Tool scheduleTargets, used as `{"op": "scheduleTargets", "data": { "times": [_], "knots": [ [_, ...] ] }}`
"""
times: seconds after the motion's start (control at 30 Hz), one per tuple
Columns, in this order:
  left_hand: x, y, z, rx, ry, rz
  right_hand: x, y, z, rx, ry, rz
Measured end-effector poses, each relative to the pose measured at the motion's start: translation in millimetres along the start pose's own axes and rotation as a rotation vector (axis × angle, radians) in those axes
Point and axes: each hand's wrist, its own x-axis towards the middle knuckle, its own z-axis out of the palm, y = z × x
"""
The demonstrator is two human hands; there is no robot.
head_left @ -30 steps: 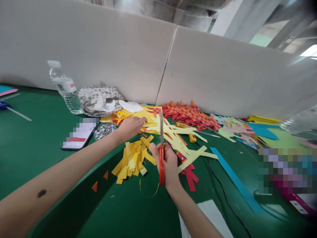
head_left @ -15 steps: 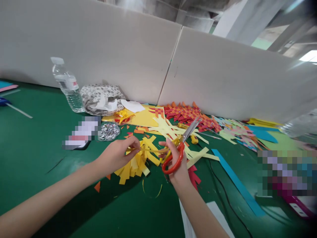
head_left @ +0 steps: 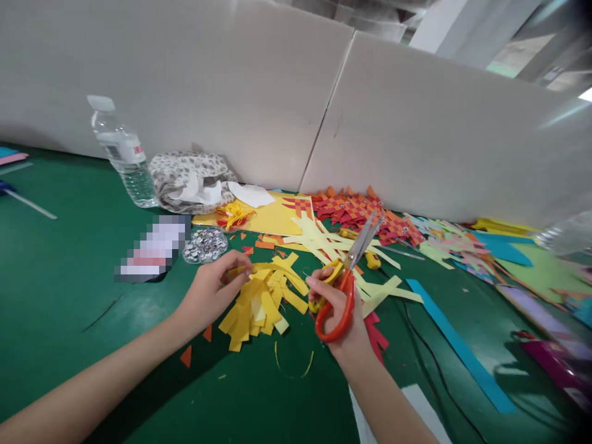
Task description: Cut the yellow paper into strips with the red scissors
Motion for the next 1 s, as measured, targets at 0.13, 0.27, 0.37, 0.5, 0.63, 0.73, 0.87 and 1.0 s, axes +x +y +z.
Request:
{"op": "scheduleTargets", "data": {
  "times": [0.13,0.27,0.37,0.5,0.63,0.73,0.87,1.0],
  "knots": [
    [-2,3,3,0.027,-0.044,-0.011,-6,1,3,-0.009,-0.112,0.011],
    [-6,9,7,-0.127,-0.106,-0.094,-15,-2,11,-0.039,-0.294,0.046],
    [-8,12,8,-0.242,-0.150,-0.164,-21,-4,18,-0.057,-0.373,0.056],
    [-7,9,11,-0.256,-0.176,-0.155,-22,5,23,-0.058,-0.357,0.027],
    [-4,1,15,-0.282,-0.154,-0.166,-20,12,22,-0.125,-0.282,-0.041],
    [-3,-4,17,-0.338,-0.093,-0.198,-18,8,18,-0.223,-0.170,-0.072],
    [-5,0,17,-0.338,-0.124,-0.176,-16,7,15,-0.238,-0.193,0.011],
    [-8,10,17,-0.368,-0.240,-0.166,-14,15,13,-0.233,-0.230,0.057]
  ]
}}
